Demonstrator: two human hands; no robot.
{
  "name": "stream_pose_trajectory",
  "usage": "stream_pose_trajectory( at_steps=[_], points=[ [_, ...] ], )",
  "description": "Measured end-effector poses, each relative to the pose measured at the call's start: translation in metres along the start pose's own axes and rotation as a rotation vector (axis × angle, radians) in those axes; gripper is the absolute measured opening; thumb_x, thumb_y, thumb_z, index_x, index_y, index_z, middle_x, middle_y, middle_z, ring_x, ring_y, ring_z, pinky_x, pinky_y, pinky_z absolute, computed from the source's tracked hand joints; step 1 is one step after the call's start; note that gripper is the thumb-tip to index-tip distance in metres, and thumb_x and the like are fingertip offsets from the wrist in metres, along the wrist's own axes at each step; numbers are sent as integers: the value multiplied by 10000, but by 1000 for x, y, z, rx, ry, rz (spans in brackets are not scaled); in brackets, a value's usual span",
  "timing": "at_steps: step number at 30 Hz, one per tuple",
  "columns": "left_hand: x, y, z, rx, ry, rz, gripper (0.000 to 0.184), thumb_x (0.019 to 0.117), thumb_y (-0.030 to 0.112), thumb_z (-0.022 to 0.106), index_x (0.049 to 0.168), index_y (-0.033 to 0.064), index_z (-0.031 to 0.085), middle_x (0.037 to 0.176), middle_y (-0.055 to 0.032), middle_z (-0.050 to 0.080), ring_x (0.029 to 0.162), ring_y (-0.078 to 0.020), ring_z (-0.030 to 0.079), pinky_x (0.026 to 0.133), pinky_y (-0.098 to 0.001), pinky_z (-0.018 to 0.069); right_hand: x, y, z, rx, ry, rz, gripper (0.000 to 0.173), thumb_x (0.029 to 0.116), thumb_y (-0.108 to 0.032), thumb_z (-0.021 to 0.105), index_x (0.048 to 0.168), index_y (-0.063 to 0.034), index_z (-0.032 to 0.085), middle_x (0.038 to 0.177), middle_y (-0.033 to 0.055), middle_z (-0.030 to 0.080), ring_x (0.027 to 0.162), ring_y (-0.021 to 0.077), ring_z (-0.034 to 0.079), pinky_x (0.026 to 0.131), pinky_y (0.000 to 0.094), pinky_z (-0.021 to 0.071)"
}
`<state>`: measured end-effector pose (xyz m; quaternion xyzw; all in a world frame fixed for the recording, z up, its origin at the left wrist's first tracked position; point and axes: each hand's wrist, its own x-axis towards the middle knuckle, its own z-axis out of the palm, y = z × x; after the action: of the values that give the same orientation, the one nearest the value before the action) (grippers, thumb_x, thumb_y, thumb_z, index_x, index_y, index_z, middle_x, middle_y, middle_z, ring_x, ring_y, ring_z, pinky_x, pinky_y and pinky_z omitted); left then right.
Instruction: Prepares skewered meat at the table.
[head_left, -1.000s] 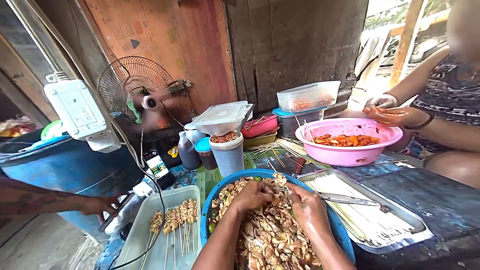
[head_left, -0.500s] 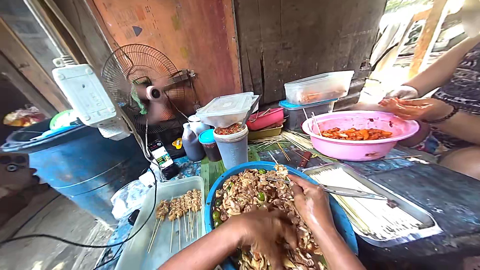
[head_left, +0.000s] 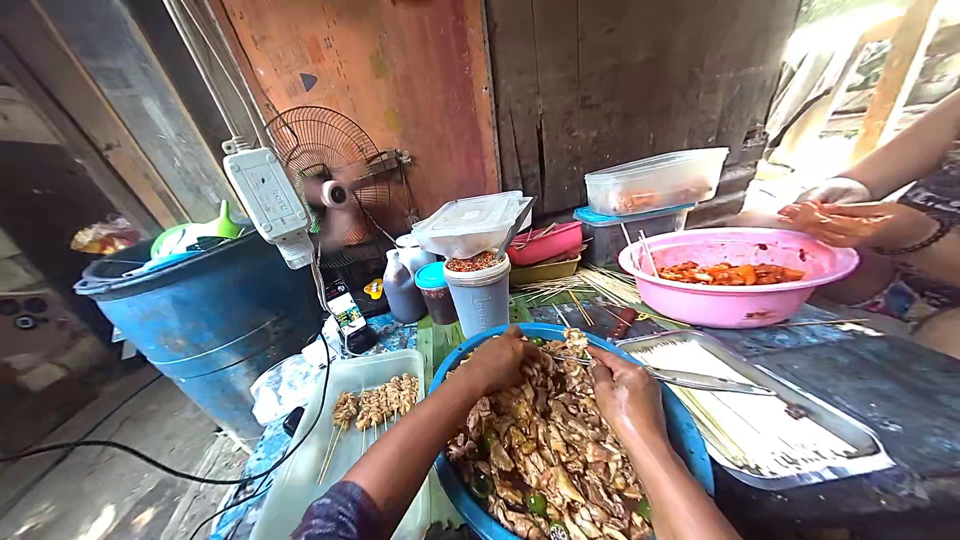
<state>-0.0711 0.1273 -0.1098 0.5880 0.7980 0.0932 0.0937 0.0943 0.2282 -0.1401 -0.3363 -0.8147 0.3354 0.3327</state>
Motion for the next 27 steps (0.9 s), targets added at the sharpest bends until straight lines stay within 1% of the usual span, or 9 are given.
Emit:
stream_pose_trajectory(
  at_steps=[4, 7, 9, 12, 16, 18, 21, 25, 27],
  points=[
    [-1, 1, -23, 51, 54, -116, 340, 901, 67, 727, 1239, 102, 711, 1381, -209, 569, 1221, -417, 587, 960, -611, 510, 0, 2, 2, 3, -6, 4, 293, 1049, -37, 508, 1247, -16, 723, 1152, 269, 714, 1128, 456, 665, 995, 652, 458],
    [-34, 19, -38, -21, 94, -55, 136, 941, 57, 696, 1055, 2, 744, 1069, -197, 714, 1037, -366, 683, 911, -576, 528, 0, -1, 2, 21, 1, -26, 288, 1043, -24, 513, 1232, -8, 730, 1135, 274, 719, 1115, 472, 666, 978, 666, 458],
    [-57, 32, -33, -156, -17, 62, 93, 930, 70, 710, 972, 4, 760, 946, -138, 742, 919, -270, 705, 870, -506, 550, -2, 1, 3, 19, 0, -25, 282, 1040, -24, 521, 1228, -7, 731, 1125, 271, 722, 1107, 468, 671, 979, 666, 462],
    [-84, 62, 1, -204, -258, 217, 164, 922, 67, 727, 1072, 14, 766, 1086, -170, 741, 1028, -331, 702, 932, -579, 528, 0, 1, 2, 22, -9, -21, 281, 1041, -25, 521, 1223, -11, 734, 1104, 278, 722, 1090, 468, 675, 972, 669, 464],
    [-78, 74, 42, -99, -334, 165, 222, 912, 66, 694, 1127, 25, 731, 1159, -221, 699, 1119, -444, 644, 904, -692, 473, -1, -1, 1, 17, -40, -1, 284, 1049, -43, 518, 1240, -22, 727, 1116, 263, 723, 1105, 460, 671, 977, 660, 464],
    [-68, 65, 37, -246, -272, 190, 167, 905, 51, 722, 1058, -9, 750, 1094, -216, 722, 1058, -393, 678, 922, -630, 503, -2, 0, 1, 24, -43, 0, 288, 1049, -44, 516, 1247, -17, 723, 1126, 266, 720, 1109, 459, 669, 982, 654, 464],
    [-56, 42, 11, -551, -149, 132, 153, 960, 63, 672, 1039, -56, 727, 1000, -164, 713, 914, -215, 667, 874, -432, 535, 0, 0, 0, 22, -63, -7, 292, 1044, -37, 518, 1251, -14, 721, 1150, 260, 719, 1129, 448, 666, 1001, 638, 464],
    [-40, 22, -7, -977, 28, -150, 164, 1022, 59, 579, 1078, -80, 646, 967, -93, 665, 832, -104, 620, 809, -303, 541, 0, -1, 1, 8, -114, -16, 295, 1049, -39, 510, 1255, -24, 720, 1181, 250, 713, 1159, 441, 655, 1022, 636, 452],
    [-27, 15, -5, -1228, 122, -281, 117, 1033, 37, 556, 1074, -49, 623, 880, -59, 672, 719, -86, 637, 688, -250, 553, 0, 0, 3, -5, -115, -40, 294, 1045, -33, 511, 1248, -25, 725, 1168, 246, 718, 1141, 438, 663, 1009, 632, 461]
  ],
)
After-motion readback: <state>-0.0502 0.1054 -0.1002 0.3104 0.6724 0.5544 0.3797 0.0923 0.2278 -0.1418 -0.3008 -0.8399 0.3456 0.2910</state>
